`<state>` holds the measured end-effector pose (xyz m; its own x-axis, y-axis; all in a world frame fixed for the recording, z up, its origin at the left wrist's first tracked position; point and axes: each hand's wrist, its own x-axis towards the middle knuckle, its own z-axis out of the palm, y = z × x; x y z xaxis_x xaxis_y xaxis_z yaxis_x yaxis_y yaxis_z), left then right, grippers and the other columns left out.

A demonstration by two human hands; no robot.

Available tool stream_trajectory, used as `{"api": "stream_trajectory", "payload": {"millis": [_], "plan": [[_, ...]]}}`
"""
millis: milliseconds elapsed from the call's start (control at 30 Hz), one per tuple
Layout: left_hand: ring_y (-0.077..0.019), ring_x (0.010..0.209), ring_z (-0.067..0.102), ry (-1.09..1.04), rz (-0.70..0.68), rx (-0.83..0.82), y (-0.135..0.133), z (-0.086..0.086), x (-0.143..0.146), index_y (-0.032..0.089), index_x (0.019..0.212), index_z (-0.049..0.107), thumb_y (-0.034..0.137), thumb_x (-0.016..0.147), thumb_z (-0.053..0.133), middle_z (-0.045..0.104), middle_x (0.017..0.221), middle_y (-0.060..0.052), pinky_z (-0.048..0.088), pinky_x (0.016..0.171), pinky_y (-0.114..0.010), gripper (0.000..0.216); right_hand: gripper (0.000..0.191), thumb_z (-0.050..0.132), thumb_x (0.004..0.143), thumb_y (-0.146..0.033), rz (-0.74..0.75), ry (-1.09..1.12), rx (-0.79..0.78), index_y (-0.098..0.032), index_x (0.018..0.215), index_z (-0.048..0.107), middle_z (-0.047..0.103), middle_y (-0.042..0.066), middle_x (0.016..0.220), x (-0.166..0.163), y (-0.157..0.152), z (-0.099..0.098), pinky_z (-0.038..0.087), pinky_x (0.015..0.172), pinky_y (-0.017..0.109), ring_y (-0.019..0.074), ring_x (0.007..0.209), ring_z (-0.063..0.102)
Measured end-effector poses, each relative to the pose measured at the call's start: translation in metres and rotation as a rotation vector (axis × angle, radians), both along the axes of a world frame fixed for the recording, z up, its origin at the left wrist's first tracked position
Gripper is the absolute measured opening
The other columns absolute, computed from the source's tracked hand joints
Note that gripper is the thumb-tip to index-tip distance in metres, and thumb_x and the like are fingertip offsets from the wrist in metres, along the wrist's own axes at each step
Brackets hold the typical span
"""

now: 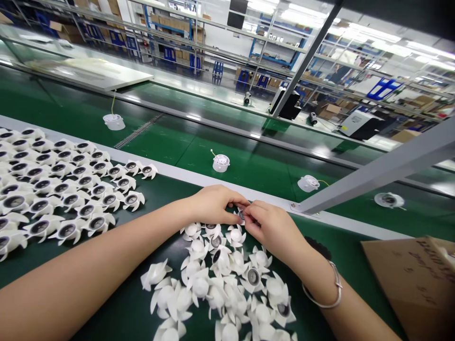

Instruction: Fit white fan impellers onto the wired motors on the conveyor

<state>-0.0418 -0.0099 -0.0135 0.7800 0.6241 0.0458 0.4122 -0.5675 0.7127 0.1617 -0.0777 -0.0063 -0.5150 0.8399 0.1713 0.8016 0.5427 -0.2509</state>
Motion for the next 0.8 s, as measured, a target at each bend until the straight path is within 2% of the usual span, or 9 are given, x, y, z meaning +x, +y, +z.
{"api": "stream_trajectory", "payload": {"millis": [133,200,267,333,400,500,567,667,800], "plan": [[-0.0181,0.099,0.066,-0.005,0.021,-0.050,0.002,-0.003,-0.001,0.031,0.122,0.068,0.040,0.076,0.072,0.073,0.115,0.004,0.047,0.083,-0.025,0.047,0.024,0.049,0.097,-0.019,0.136,-0.093,0.111,-0.018,0.093,0.072,0.062,0.003,0.075,0.007,-0.011,0.009,0.036,0.060,0.031,0.0184,0.070,0.059],[-0.0183,0.099,0.066,-0.024,0.020,-0.077,0.004,-0.005,-0.002,0.029,0.123,0.068,0.042,0.076,0.073,0.073,0.118,0.003,0.048,0.083,-0.025,0.049,0.027,0.046,0.099,-0.022,0.086,-0.076,0.128,-0.019,0.096,0.073,0.065,0.003,0.080,0.015,-0.009,0.017,0.040,0.064,0.031,0.0184,0.074,0.060],[-0.0180,0.099,0.066,-0.042,0.013,-0.114,0.006,-0.006,-0.003,0.028,0.126,0.067,0.043,0.076,0.074,0.072,0.119,0.002,0.048,0.083,-0.024,0.053,0.026,0.047,0.099,-0.026,-0.133,-0.057,0.127,-0.019,0.102,0.073,0.067,0.006,0.094,0.023,0.004,0.024,0.045,0.076,0.030,0.0194,0.087,0.062],[-0.0175,0.099,0.066,-0.052,0.006,-0.137,0.008,-0.007,-0.004,0.028,0.127,0.066,0.043,0.075,0.075,0.072,0.119,0.001,0.048,0.082,-0.024,0.055,0.026,0.051,0.097,-0.026,-0.483,-0.107,0.092,-0.018,0.114,0.070,0.064,0.010,0.115,0.031,0.028,0.028,0.044,0.093,0.032,0.0232,0.108,0.058],[-0.0173,0.099,0.066,-0.057,0.000,-0.130,0.009,-0.007,-0.006,0.028,0.128,0.066,0.044,0.075,0.076,0.072,0.120,0.001,0.048,0.082,-0.023,0.056,0.034,0.058,0.091,-0.022,-0.814,-0.185,0.031,-0.013,0.124,0.065,0.053,0.018,0.134,0.036,0.059,0.027,0.039,0.104,0.040,0.0313,0.125,0.048],[-0.0177,0.101,0.067,-0.064,-0.015,-0.105,0.008,-0.006,-0.010,0.029,0.128,0.066,0.047,0.076,0.075,0.071,0.123,0.001,0.048,0.084,-0.024,0.055,0.039,0.066,0.081,-0.015,-1.131,-0.201,-0.028,-0.005,0.119,0.065,0.040,0.033,0.139,0.039,0.104,0.015,0.037,0.100,0.061,0.0472,0.129,0.041],[-0.0179,0.104,0.066,-0.076,-0.034,-0.112,0.008,-0.006,-0.013,0.030,0.129,0.066,0.046,0.076,0.076,0.069,0.126,0.001,0.048,0.086,-0.023,0.056,0.041,0.067,0.081,-0.016,-1.272,-0.175,-0.051,-0.008,0.121,0.063,0.038,0.036,0.139,0.039,0.122,0.007,0.039,0.091,0.069,0.0504,0.126,0.043],[-0.0173,0.106,0.066,-0.091,-0.058,-0.131,0.008,-0.007,-0.015,0.030,0.131,0.064,0.041,0.076,0.077,0.068,0.128,0.002,0.048,0.085,-0.022,0.058,0.043,0.057,0.087,-0.018,-1.312,-0.121,-0.050,-0.013,0.129,0.056,0.044,0.035,0.132,0.039,0.126,0.000,0.047,0.079,0.066,0.0466,0.118,0.052],[-0.0156,0.097,0.065,-0.134,-0.018,-0.148,0.009,-0.011,-0.012,0.029,0.133,0.062,0.040,0.074,0.078,0.069,0.126,0.001,0.047,0.086,-0.024,0.062,0.042,0.052,0.089,-0.016,-1.052,-0.081,-0.005,-0.013,0.130,0.052,0.050,0.027,0.129,0.038,0.098,0.008,0.050,0.086,0.053,0.0380,0.114,0.057]]}}
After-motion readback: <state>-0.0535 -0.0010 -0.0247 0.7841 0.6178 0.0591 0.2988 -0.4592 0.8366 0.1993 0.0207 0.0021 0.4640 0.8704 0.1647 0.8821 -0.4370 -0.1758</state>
